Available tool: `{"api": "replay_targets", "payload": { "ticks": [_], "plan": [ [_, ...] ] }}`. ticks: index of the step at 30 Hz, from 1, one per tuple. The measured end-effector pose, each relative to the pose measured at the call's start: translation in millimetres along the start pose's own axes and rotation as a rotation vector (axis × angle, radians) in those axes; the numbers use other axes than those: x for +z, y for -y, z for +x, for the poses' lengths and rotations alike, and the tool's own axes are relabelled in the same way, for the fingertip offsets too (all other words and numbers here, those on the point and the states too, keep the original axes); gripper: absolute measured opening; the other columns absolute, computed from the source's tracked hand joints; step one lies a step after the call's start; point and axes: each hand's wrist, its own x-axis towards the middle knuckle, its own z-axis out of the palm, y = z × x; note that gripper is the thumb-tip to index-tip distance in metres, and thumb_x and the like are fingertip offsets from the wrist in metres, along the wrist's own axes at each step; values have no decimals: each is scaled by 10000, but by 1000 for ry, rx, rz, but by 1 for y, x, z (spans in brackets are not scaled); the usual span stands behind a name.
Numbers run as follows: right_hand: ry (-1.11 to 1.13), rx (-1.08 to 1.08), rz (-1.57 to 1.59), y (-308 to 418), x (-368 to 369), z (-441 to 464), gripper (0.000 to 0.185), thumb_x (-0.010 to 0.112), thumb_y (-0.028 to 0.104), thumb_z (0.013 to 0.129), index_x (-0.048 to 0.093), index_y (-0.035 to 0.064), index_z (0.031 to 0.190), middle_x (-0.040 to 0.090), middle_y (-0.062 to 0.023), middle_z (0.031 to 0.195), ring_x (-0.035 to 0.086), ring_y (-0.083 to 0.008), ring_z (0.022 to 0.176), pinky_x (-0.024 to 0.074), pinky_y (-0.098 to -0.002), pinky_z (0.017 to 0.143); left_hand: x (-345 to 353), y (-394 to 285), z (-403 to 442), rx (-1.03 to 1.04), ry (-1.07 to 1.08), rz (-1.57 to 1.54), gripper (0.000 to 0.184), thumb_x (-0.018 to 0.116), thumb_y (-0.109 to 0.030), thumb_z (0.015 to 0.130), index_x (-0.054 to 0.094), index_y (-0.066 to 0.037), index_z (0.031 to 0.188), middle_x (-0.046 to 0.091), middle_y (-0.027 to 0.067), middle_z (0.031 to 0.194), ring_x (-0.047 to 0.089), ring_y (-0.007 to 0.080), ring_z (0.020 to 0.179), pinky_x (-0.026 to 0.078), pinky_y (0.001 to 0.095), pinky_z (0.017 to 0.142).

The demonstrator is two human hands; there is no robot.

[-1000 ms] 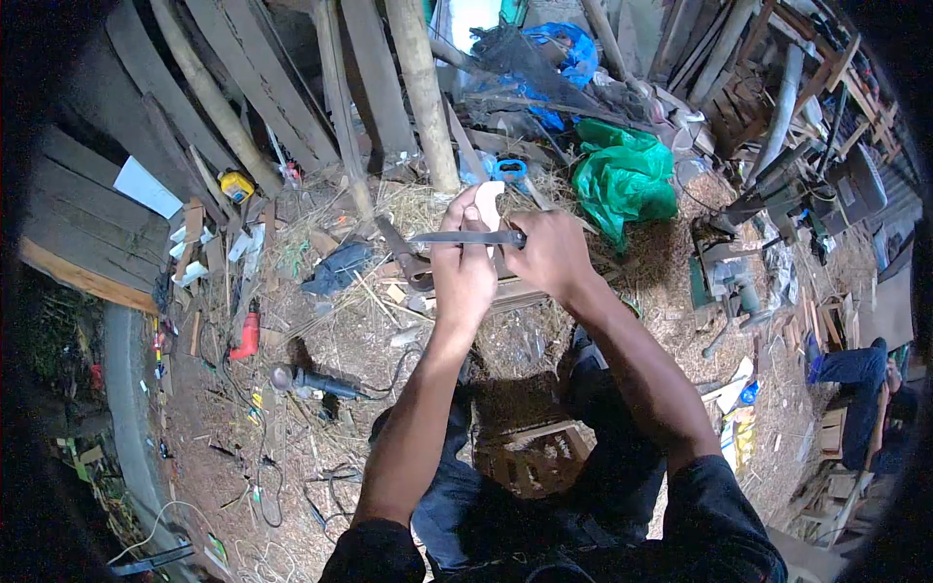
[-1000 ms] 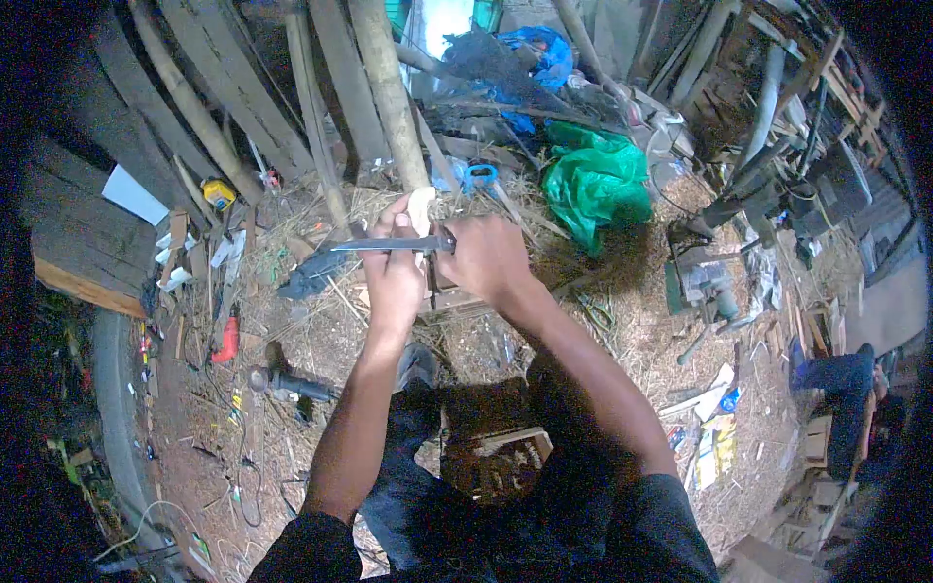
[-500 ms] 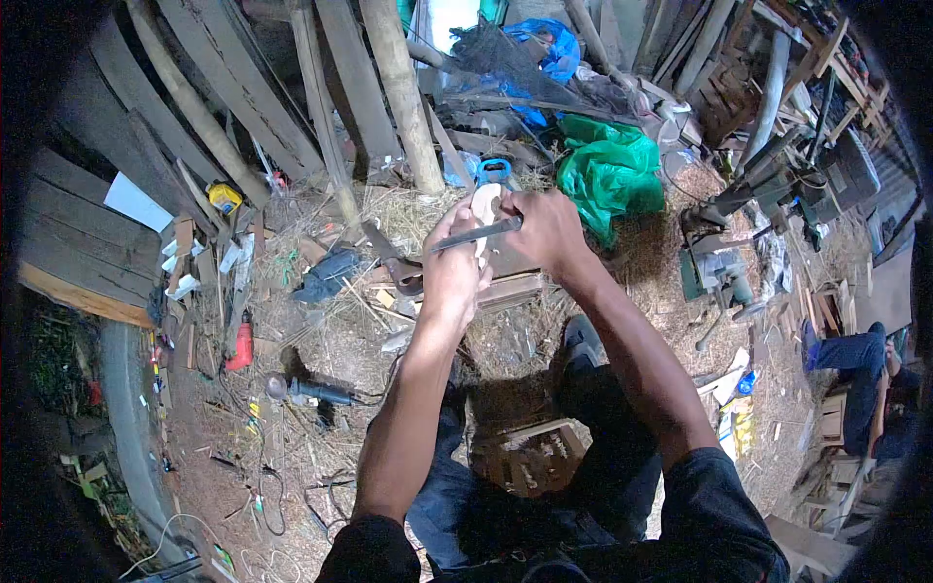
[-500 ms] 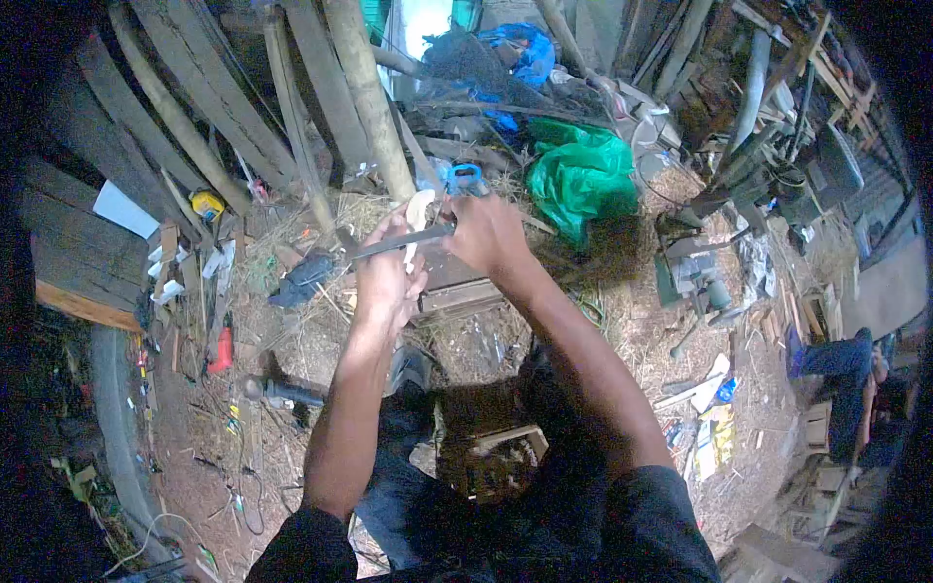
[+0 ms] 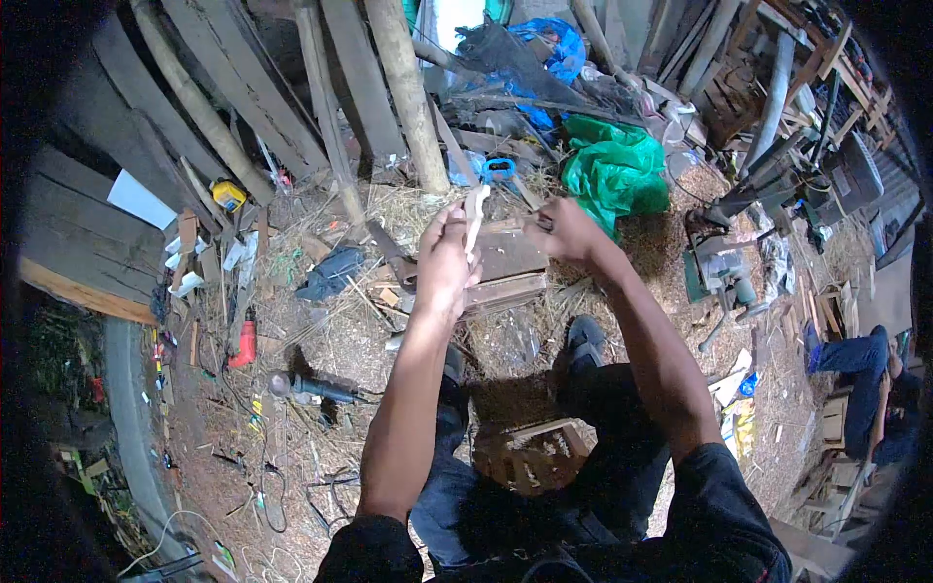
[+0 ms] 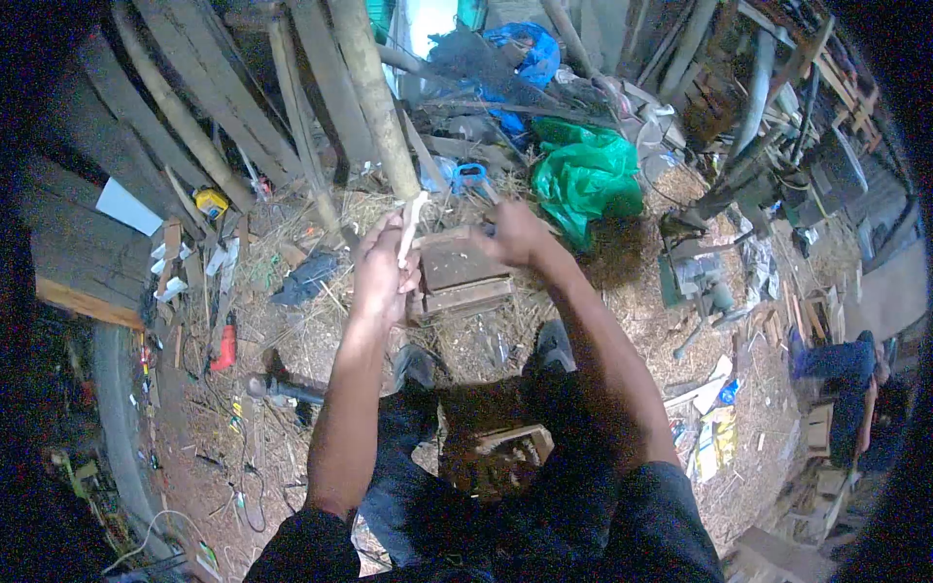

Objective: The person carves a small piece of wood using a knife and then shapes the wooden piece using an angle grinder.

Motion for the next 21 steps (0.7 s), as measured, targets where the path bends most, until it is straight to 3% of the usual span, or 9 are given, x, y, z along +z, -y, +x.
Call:
{"api": "replay_targets", "payload": {
  "ticks": [1,4,5,8,9,12,21],
  "plan": [
    [-100,-161,159,0,6,-2,321,633,271,821,560,-21,711,428,-94,530,334,-142,517,323,-369,474,-2,1,4,8,-73,96,211,439,-233,987,546,-61,1047,446,-29,642,361,39,432,249,199,327],
    [-213,-32,372,37,-2,-14,290,632,212,838,527,-20,697,393,-83,534,327,-117,537,323,-340,480,-3,3,10,58,-135,244,221,443,-238,984,551,-59,1055,468,-28,650,380,41,444,267,201,335],
    [-268,-175,358,37,1,-11,281,628,203,840,524,-20,704,469,-149,555,426,-190,486,372,-382,507,-7,11,18,135,-134,306,219,447,-253,983,545,-59,1010,496,-13,651,405,58,439,301,212,341],
    [-413,-308,97,37,12,-7,203,593,149,837,543,-15,730,561,-205,632,558,-359,560,413,-458,552,-5,20,17,240,-45,282,225,433,-248,987,539,-50,976,529,11,660,464,79,448,339,227,349],
    [-346,-193,157,51,1,-13,183,593,172,810,573,-3,763,593,-233,709,569,-446,704,442,-503,616,3,13,10,194,-44,333,236,398,-237,995,522,-39,962,558,37,667,515,97,463,363,239,354],
    [-276,-156,71,61,-7,-16,237,610,264,743,624,40,822,628,-217,759,616,-409,725,480,-504,663,15,3,-5,158,1,385,216,388,-227,1003,457,-27,958,463,4,570,482,79,455,391,211,389],
    [-220,-36,7,63,-1,-15,236,610,277,673,678,67,757,632,-214,722,625,-404,705,512,-484,662,15,22,-1,382,27,531,220,346,-239,1018,447,-45,990,457,2,579,411,70,443,331,228,397]
  ]
}}
